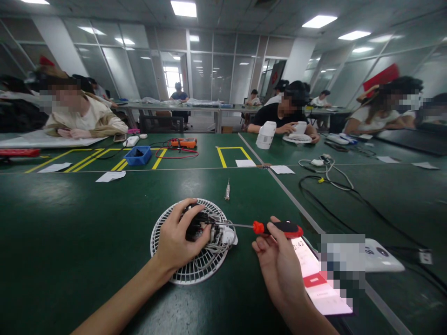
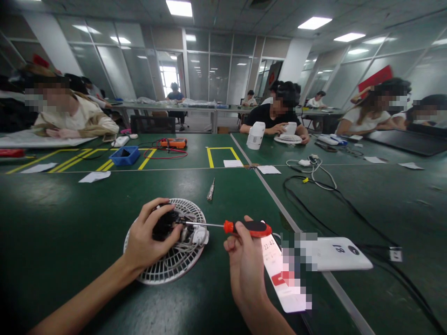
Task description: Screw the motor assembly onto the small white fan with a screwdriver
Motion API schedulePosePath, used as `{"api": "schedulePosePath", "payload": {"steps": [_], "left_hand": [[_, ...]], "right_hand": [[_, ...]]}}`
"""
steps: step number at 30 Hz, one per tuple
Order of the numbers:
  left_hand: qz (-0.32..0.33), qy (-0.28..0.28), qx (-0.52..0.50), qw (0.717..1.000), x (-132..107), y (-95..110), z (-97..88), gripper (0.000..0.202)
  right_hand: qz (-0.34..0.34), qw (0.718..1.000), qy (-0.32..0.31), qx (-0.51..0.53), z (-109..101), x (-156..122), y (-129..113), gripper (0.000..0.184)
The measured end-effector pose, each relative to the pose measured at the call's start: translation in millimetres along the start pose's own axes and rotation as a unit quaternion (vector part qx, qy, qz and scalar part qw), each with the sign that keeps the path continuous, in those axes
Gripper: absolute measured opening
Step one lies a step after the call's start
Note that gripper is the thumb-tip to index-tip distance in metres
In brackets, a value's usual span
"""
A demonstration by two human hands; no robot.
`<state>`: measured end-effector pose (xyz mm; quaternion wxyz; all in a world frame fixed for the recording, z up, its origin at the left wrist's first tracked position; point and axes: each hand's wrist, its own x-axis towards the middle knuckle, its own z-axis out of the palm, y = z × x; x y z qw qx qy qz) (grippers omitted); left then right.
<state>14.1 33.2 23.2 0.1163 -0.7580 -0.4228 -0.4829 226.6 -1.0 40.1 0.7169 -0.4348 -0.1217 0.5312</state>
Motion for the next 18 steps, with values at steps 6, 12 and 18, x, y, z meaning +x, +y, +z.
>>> {"api": "schedulePosePath", "payload": {"steps": [6, 12, 18], "left_hand": [[0.001, -0.004, 0.000, 1.000, -1, -1, -0.3, 0.044], [0.004, -0.002, 0.003, 1.000, -1, -1, 0.0, 0.042], [-0.001, -0.001, 0.007, 1.000, -1, 0, 0.5, 0.040]], "right_hand": [[0.019, 1.000, 0.006, 0.007, 0, -4, -2, 0.058], [-0.008, 1.000, 0.010, -0.007, 0, 1, -3, 0.047], [0.020, 0.999, -0.021, -0.024, -5, 9, 2, 0.044]]}}
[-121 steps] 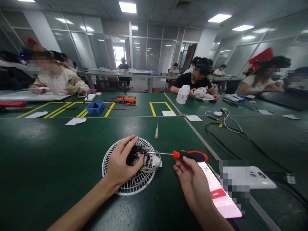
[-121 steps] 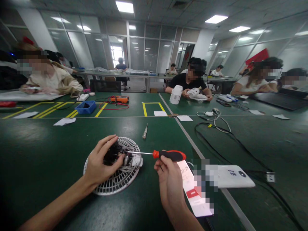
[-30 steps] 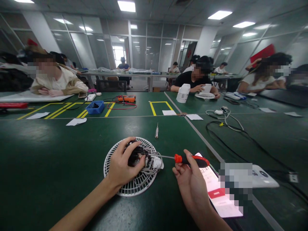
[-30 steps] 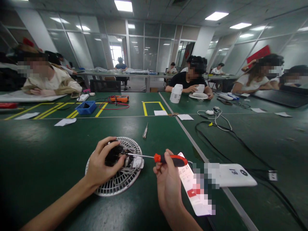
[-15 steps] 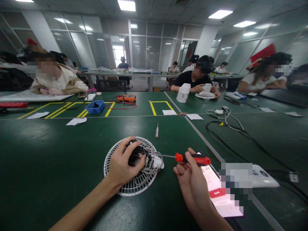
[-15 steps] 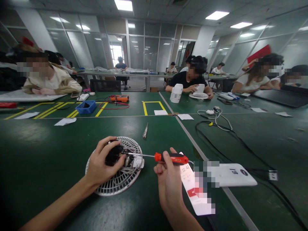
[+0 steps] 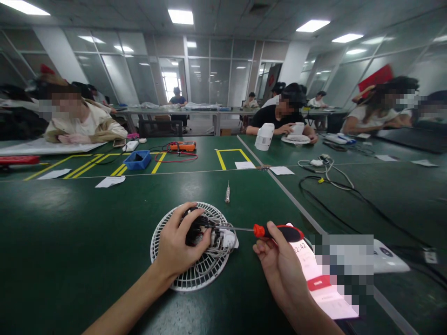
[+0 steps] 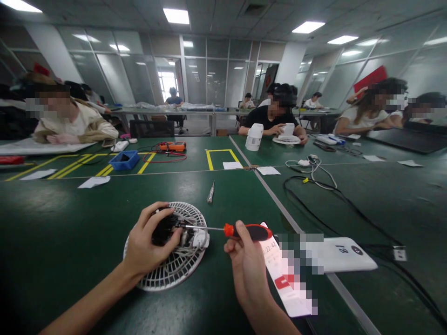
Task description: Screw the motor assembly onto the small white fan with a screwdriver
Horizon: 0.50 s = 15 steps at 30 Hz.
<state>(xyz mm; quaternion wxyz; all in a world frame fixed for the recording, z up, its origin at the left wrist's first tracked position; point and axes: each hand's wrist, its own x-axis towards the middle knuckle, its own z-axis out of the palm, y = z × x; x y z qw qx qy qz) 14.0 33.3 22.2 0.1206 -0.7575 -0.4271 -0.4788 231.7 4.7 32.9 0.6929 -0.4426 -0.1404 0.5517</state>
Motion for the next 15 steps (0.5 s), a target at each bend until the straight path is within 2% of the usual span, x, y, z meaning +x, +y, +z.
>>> {"api": "schedulePosePath", "payload": {"steps": [6, 10, 15], "left_hand": [[0.002, 0.001, 0.000, 1.000, 0, 0, 0.5, 0.041], [-0.004, 0.000, 0.005, 1.000, -1, 0, 0.0, 0.040], [-0.006, -0.003, 0.008, 1.000, -1, 0, -0.5, 0.040]], "right_hand": [[0.025, 0.999, 0.035, 0.031, 6, -8, -5, 0.040], [0.026, 0.997, 0.025, 0.068, 9, -13, -10, 0.038], [0.029, 0.998, 0.039, 0.035, 8, -11, -7, 0.032]]}}
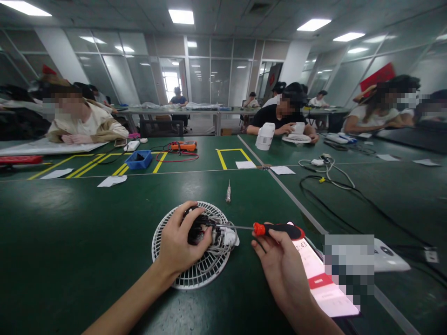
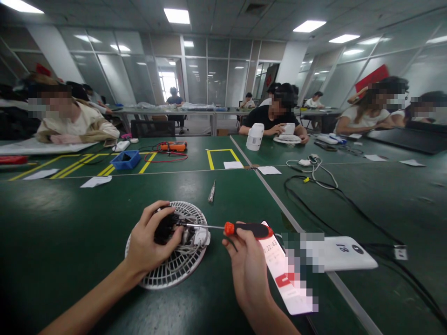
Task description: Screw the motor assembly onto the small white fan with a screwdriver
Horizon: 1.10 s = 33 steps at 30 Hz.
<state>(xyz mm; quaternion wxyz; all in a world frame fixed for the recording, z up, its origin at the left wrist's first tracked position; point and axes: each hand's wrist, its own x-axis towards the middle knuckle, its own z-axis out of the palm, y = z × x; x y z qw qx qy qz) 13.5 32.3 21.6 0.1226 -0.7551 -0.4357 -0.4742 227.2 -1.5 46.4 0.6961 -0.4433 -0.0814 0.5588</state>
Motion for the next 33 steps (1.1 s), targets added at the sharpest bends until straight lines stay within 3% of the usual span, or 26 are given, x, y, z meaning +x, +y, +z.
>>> {"api": "schedulePosePath", "payload": {"steps": [16, 33], "left_hand": [[-0.003, -0.006, 0.000, 1.000, 0, -1, -1.2, 0.033], [-0.014, 0.002, 0.009, 1.000, -1, -2, -1.0, 0.030]], "right_hand": [[0.007, 0.999, -0.024, -0.030, -7, 8, 10, 0.047], [0.070, 0.998, -0.005, -0.003, -9, 10, 13, 0.027]]}}
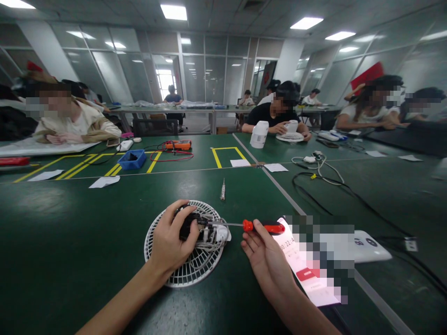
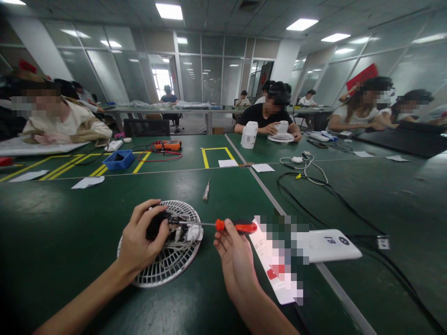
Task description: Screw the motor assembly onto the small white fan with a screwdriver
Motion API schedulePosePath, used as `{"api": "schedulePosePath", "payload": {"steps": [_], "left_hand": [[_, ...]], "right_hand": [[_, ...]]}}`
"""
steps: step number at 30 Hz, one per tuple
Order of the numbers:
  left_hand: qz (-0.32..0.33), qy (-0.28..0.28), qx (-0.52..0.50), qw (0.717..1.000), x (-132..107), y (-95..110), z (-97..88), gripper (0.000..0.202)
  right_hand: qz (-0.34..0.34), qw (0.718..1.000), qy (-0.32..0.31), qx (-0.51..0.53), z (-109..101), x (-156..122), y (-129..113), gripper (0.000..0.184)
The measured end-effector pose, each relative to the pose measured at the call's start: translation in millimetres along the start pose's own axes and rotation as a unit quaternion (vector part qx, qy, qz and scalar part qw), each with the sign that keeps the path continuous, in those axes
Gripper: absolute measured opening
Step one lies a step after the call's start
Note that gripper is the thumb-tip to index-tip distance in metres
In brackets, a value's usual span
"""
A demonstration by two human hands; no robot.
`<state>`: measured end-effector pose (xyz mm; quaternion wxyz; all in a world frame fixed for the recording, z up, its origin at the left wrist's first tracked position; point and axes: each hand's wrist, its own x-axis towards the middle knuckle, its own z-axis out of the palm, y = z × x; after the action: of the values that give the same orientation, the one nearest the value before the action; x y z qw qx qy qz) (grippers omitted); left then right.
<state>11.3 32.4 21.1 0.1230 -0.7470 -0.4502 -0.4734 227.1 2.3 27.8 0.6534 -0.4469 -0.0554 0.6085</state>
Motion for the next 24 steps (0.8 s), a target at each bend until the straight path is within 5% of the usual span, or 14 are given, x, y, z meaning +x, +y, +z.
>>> {"api": "schedulePosePath", "payload": {"steps": [24], "left_hand": [[0.000, -0.003, -0.013, 1.000, -0.7, 0.0, -3.5, 0.030]], "right_hand": [[-0.025, 0.999, -0.030, -0.005, 1.5, 0.6, -4.9, 0.034]]}}
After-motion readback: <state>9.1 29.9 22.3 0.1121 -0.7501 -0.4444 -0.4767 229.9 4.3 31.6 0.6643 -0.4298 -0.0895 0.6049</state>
